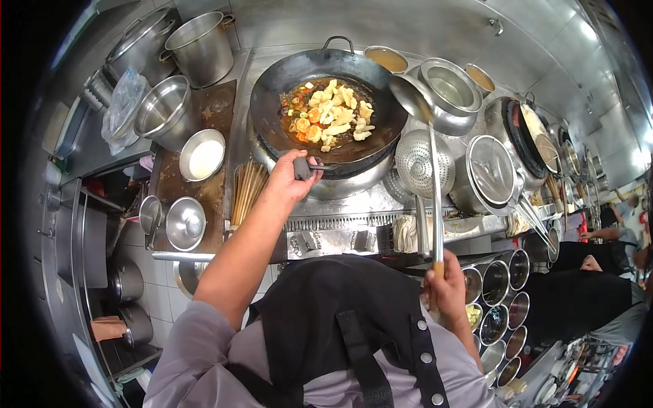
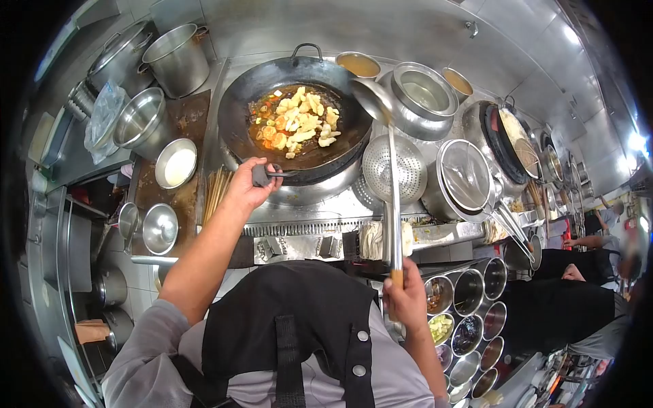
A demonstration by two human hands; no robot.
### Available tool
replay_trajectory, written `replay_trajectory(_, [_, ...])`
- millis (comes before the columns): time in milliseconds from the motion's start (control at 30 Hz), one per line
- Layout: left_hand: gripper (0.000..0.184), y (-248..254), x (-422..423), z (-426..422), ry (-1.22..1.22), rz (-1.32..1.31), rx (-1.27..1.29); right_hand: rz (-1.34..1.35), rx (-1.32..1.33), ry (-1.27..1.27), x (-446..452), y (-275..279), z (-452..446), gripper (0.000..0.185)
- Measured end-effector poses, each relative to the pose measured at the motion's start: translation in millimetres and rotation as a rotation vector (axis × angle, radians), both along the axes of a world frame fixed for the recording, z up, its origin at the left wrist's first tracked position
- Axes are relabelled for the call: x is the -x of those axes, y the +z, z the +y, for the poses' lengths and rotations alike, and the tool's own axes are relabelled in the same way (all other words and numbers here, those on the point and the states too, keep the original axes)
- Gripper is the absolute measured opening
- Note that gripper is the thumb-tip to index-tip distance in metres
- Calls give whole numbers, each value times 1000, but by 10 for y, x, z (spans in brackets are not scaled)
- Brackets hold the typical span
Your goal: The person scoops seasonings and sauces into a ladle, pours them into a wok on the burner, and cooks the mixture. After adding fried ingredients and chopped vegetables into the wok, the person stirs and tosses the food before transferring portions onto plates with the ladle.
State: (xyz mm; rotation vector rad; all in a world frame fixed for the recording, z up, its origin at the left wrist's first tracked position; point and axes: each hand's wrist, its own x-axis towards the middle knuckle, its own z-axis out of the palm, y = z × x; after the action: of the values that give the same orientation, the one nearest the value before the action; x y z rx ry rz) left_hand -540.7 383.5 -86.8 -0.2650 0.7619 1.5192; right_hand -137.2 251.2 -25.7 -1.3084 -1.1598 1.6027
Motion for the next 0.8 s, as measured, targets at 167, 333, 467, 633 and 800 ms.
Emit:
replay_trajectory(167, [32,-27,20,-32,-22,-17,-77,-714,-649,167,387,192,813,53])
replay_trajectory(333, [19,56,-35,-39,30,-14,5,-1084,-920,264,412,270,1445,59])
replay_trajectory(467, [32,-67,29,-24,2,-48,-67,-1226,-883,245,175,417,1396,61])
replay_trajectory(633, [33,-91,37,-28,-4,-47,-78,-1113,-780,166,-126,431,1075,65])
replay_trajectory(800, [33,-49,13,-29,13,-51,-47,-1017,-770,300,-133,495,896,65])
